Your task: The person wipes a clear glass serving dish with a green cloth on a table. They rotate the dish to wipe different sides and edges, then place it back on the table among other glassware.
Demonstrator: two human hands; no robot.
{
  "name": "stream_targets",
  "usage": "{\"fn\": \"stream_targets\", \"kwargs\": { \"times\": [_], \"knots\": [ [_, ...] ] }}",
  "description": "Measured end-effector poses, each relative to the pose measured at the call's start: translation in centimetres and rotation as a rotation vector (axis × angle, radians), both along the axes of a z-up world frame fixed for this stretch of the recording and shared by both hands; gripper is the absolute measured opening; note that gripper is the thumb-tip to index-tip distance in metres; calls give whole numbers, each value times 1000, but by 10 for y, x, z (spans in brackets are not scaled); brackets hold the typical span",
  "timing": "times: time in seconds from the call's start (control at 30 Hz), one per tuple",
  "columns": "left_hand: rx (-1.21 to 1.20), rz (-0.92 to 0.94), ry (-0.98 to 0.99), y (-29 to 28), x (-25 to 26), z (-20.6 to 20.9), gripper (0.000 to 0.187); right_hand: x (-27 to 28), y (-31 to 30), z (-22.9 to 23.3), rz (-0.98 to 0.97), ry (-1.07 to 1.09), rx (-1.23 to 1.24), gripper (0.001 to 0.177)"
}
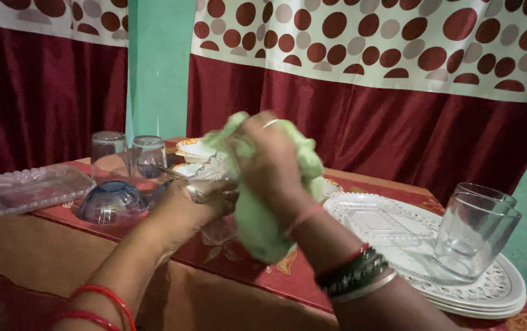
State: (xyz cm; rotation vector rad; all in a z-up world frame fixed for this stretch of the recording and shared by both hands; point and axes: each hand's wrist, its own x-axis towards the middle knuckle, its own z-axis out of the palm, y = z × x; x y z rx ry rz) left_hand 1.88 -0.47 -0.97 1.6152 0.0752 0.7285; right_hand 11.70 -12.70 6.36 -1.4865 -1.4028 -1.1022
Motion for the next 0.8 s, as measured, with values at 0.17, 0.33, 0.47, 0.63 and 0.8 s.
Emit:
{"fn": "stream_targets", "kwargs": {
  "times": [0.17,0.33,0.47,0.63,0.8],
  "knots": [
    [12,103,68,3,3,-4,30,-14,-2,-9,27,-52,-25,18],
    [99,173,15,7,-6,-7,31,-26,7,-13,123,-223,-72,19],
    [6,132,-8,-3,-8,-4,36,-18,8,5,-6,147,51,19],
    [543,364,-15,5,-5,9,35,-24,19,-36,200,-218,-151,20],
    [128,200,-31,12,-8,-23,41,38,36,-18,-5,48,185,24]
  ]
}}
